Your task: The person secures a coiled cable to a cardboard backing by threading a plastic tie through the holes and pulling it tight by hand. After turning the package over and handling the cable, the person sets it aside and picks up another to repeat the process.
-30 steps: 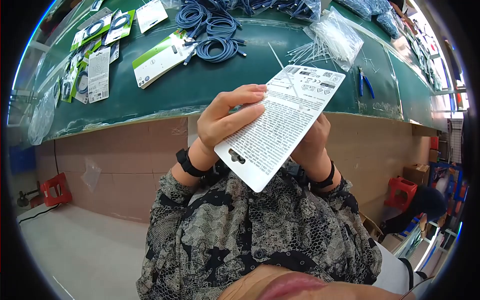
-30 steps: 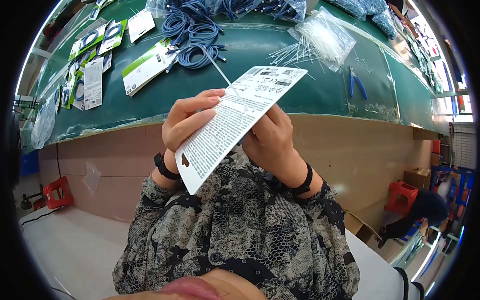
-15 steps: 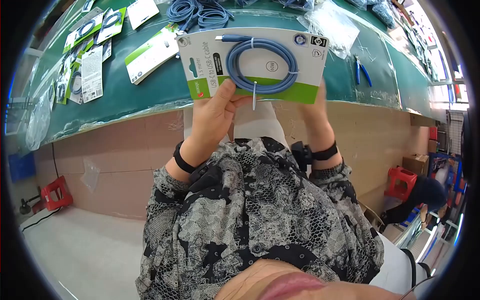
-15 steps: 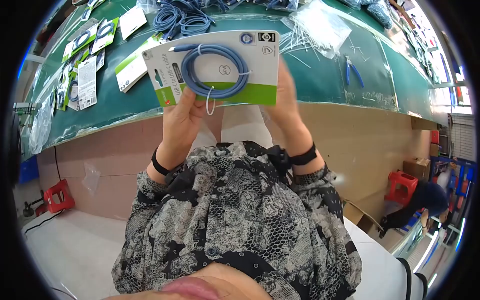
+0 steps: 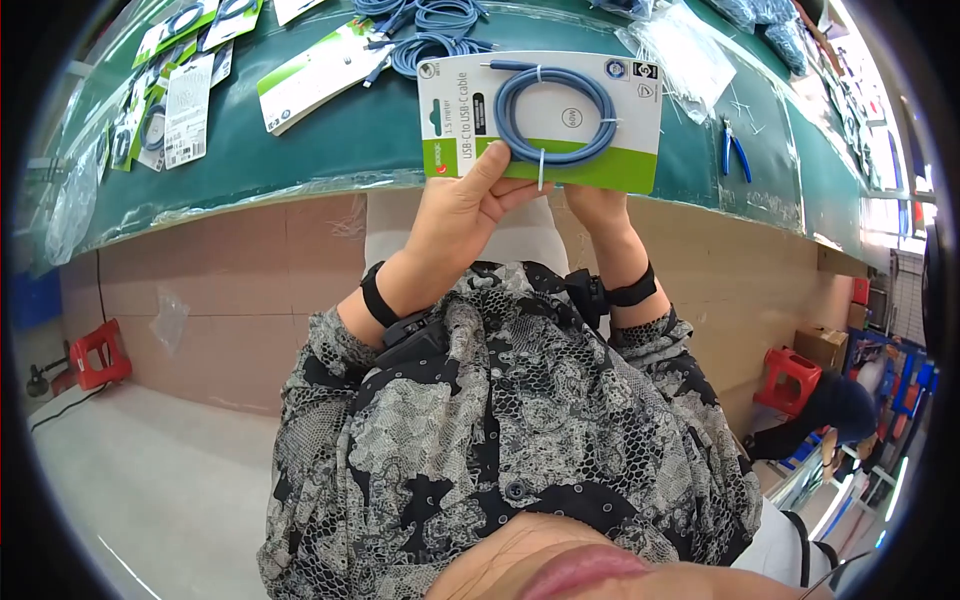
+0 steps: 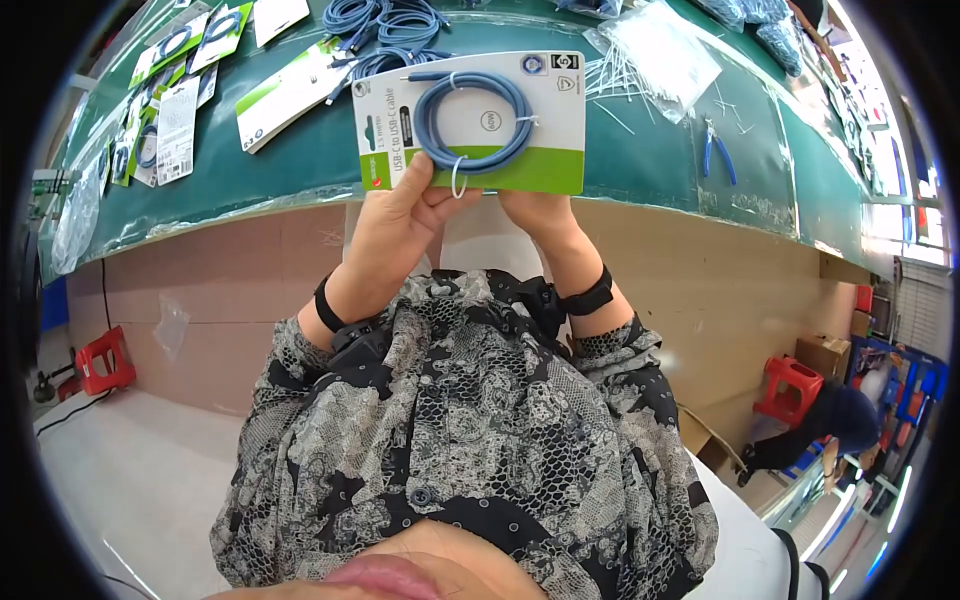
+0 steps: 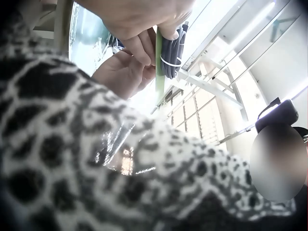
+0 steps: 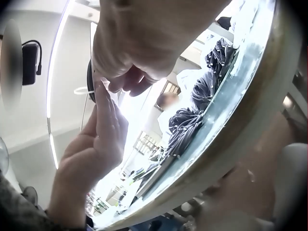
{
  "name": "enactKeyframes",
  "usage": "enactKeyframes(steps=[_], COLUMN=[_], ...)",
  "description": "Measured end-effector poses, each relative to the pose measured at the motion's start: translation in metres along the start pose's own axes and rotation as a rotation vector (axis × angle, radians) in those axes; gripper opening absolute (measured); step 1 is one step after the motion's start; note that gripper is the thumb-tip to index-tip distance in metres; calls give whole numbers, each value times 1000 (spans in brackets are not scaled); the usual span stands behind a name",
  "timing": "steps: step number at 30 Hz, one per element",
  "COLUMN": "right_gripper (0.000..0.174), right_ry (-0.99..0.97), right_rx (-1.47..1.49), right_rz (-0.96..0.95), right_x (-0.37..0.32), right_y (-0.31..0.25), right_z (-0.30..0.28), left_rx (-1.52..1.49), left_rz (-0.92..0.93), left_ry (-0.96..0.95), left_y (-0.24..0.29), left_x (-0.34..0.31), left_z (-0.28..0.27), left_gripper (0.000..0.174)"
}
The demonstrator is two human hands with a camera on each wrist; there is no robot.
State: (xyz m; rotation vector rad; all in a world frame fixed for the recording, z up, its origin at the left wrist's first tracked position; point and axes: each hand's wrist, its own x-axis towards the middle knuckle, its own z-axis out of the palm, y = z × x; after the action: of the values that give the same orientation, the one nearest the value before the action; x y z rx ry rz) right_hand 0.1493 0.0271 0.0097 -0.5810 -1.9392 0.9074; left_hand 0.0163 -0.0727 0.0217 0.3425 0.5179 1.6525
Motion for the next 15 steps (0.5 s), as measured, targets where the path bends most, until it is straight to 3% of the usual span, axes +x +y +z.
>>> enactKeyframes(steps=[7, 11, 15], right_gripper=[24, 22, 23], right_ry=[123, 176, -61], right_rx=[68, 249, 131], right_rz=[29, 224, 204], right_x=[-2, -6, -6], right_y=[15, 22, 18], right_z=[23, 28, 12], left_rx=[-22, -38, -24], left_rz=[-7, 25, 38], left_ry=[59, 44, 38], left_y=[3, 6, 7], left_x=[0, -1, -2], left_z=[2, 0, -1], left_gripper=[32, 31, 31])
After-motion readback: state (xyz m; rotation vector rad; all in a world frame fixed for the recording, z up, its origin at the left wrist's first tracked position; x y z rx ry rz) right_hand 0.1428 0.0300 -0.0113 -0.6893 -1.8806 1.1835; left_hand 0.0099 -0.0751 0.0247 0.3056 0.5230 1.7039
